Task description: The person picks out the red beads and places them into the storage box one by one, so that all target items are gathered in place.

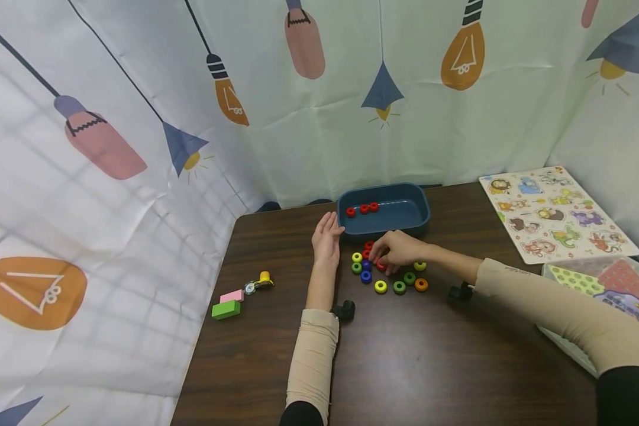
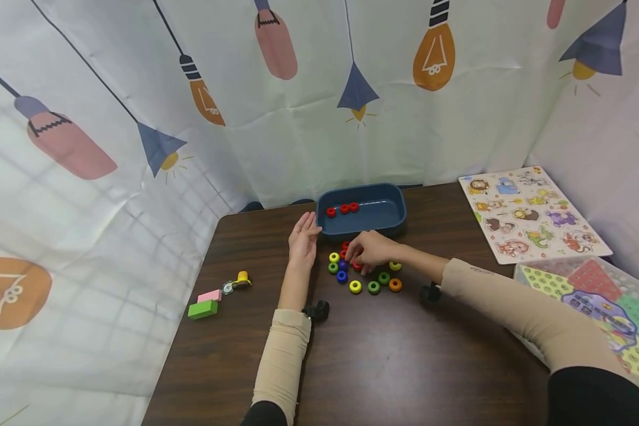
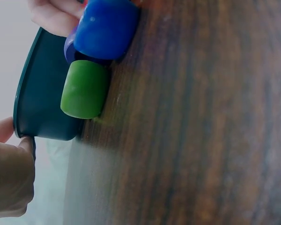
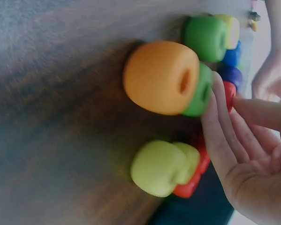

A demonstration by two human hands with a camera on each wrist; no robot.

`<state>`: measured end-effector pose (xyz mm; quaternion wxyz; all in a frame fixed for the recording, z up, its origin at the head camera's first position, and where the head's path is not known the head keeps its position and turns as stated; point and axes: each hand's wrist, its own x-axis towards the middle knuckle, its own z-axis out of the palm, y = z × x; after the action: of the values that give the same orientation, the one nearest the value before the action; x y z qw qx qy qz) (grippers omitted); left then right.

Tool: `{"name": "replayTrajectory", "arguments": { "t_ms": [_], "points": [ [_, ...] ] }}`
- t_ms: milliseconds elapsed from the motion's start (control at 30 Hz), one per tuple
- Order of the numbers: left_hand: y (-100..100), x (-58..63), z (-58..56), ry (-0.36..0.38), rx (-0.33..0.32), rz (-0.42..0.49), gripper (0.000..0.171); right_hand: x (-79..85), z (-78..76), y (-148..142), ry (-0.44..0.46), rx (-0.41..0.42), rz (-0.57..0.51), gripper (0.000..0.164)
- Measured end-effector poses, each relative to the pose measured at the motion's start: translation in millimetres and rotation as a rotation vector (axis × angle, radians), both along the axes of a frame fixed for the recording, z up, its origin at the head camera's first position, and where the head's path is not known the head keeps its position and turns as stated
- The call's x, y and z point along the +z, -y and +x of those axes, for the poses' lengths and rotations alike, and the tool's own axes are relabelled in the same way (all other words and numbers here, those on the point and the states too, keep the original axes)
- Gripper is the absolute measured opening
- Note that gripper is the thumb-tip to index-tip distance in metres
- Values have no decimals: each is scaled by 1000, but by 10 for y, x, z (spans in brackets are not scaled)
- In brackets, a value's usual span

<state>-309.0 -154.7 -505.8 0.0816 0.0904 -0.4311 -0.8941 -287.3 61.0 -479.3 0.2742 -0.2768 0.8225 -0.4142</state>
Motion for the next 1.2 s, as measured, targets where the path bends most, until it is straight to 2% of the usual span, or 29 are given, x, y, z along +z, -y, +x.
{"name": "replayTrajectory", "arguments": {
  "t_ms": [100,200,333,433,633,767,967,1100,1200],
  "points": [
    [-5,-2,2,2,5,9,62,115,-77,-46,30,4,-37,23],
    [-2,-6,-1,7,-3,26,63,275,-222,-106,54,-21,-77,25],
    [19,8,-13,24,-9,36,64,471,-499,-169,67,-95,-100,25],
    [28,10,-21,29,-4,40,65,523,-731,-218,57,-158,-94,25],
    [19,4,-13,22,-10,52,66,437,-1125,-314,60,-308,-59,31],
    [7,-3,-3,15,-9,44,65,354,-1264,-312,90,-343,-46,34],
    [-10,-6,-8,18,-10,34,65,187,-1389,-257,99,-357,-55,35],
    [-12,-5,-4,17,-5,49,64,104,-1399,-239,120,-349,-68,34],
    [4,2,4,10,-1,50,64,123,-1360,-230,127,-333,-88,35]
  ]
}}
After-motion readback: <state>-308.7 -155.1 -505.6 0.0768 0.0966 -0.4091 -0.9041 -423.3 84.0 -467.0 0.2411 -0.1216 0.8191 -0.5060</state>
